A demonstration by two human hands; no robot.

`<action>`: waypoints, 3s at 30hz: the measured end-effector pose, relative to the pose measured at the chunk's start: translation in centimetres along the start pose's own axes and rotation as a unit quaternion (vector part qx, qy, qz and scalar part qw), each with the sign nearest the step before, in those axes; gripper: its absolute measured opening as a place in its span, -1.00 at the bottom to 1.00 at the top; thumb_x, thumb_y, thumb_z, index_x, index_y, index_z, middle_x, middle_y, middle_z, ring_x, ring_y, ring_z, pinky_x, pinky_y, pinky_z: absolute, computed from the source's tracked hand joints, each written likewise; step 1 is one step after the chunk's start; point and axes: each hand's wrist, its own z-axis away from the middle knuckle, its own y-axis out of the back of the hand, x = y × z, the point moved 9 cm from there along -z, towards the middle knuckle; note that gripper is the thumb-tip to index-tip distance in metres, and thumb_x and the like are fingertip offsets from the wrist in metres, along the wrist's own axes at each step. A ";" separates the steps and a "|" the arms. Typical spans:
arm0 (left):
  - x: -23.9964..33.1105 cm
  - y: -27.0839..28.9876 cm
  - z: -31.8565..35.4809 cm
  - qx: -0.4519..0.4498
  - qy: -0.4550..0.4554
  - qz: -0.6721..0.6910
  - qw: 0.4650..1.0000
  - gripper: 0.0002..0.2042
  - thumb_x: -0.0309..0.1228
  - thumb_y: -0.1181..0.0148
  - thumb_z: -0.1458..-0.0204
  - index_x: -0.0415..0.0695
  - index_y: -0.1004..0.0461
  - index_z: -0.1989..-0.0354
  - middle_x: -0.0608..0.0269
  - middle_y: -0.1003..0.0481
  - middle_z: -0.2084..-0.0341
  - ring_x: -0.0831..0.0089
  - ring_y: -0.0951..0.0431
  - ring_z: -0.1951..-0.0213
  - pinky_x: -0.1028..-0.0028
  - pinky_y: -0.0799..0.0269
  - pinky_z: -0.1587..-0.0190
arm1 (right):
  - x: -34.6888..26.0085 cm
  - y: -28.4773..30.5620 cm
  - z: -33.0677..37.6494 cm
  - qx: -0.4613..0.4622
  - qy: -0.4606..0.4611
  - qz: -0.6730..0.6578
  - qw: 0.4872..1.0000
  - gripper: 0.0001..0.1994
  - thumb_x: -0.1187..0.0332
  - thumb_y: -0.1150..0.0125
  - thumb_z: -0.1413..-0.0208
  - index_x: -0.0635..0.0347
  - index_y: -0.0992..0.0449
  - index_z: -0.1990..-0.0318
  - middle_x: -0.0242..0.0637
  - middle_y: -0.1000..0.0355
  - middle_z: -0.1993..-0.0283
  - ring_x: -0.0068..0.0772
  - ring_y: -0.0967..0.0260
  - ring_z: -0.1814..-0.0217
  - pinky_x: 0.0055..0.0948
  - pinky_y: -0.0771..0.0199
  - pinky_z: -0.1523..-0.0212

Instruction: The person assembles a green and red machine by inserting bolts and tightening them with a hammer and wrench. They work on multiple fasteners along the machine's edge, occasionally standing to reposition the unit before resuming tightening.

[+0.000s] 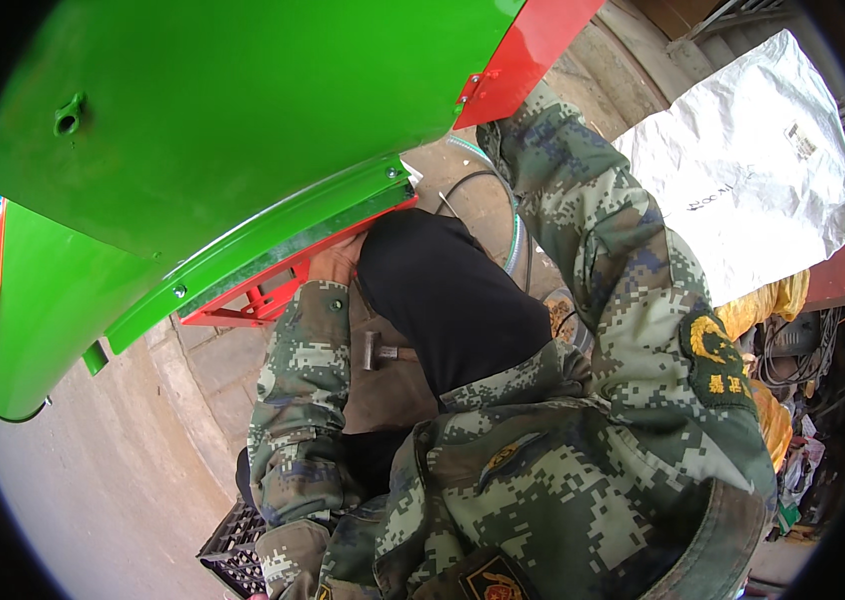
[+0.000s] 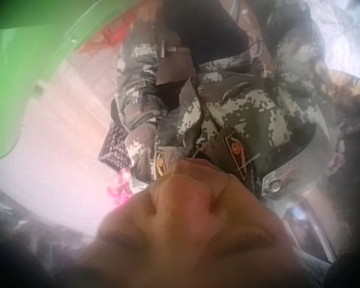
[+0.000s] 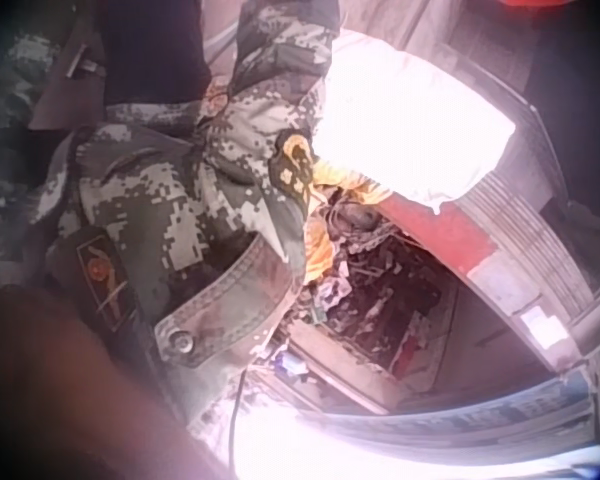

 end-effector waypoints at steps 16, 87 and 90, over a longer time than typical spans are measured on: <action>0.9 -3.5 0.5 -0.001 -0.045 -0.207 0.977 -0.61 -0.29 -0.20 -0.16 -0.16 -0.45 -0.13 0.09 -0.48 -0.07 0.24 -0.46 -0.09 0.34 -0.41 -0.12 | 8.8 -2.1 16.4 -0.113 -0.095 0.450 0.881 -0.27 0.29 -0.33 -0.16 0.30 -0.09 -0.40 -0.08 -0.32 -0.24 -0.33 -0.30 -0.24 -0.30 -0.30 -0.25; 29.0 -0.8 23.3 0.276 -0.518 -0.008 0.810 -0.41 0.08 0.47 -0.37 -0.13 -0.29 -0.21 0.15 -0.37 -0.12 0.21 -0.42 -0.07 0.24 -0.41 -0.10 | 12.3 0.5 17.0 -0.113 0.004 0.588 0.801 -0.39 0.10 0.05 -0.39 0.27 -0.05 -0.45 0.00 -0.23 -0.39 -0.32 -0.22 -0.37 -0.42 -0.27 -0.25; 29.2 -0.4 23.3 0.268 -0.515 0.010 0.814 -0.44 0.08 0.41 -0.36 -0.11 -0.33 -0.16 0.17 -0.39 -0.08 0.22 -0.44 -0.04 0.23 -0.43 -0.06 | 12.6 0.4 17.2 -0.100 -0.008 0.592 0.799 -0.38 0.09 0.05 -0.38 0.28 -0.06 -0.44 -0.10 -0.36 -0.25 -0.43 -0.40 0.00 -0.50 -0.42 0.05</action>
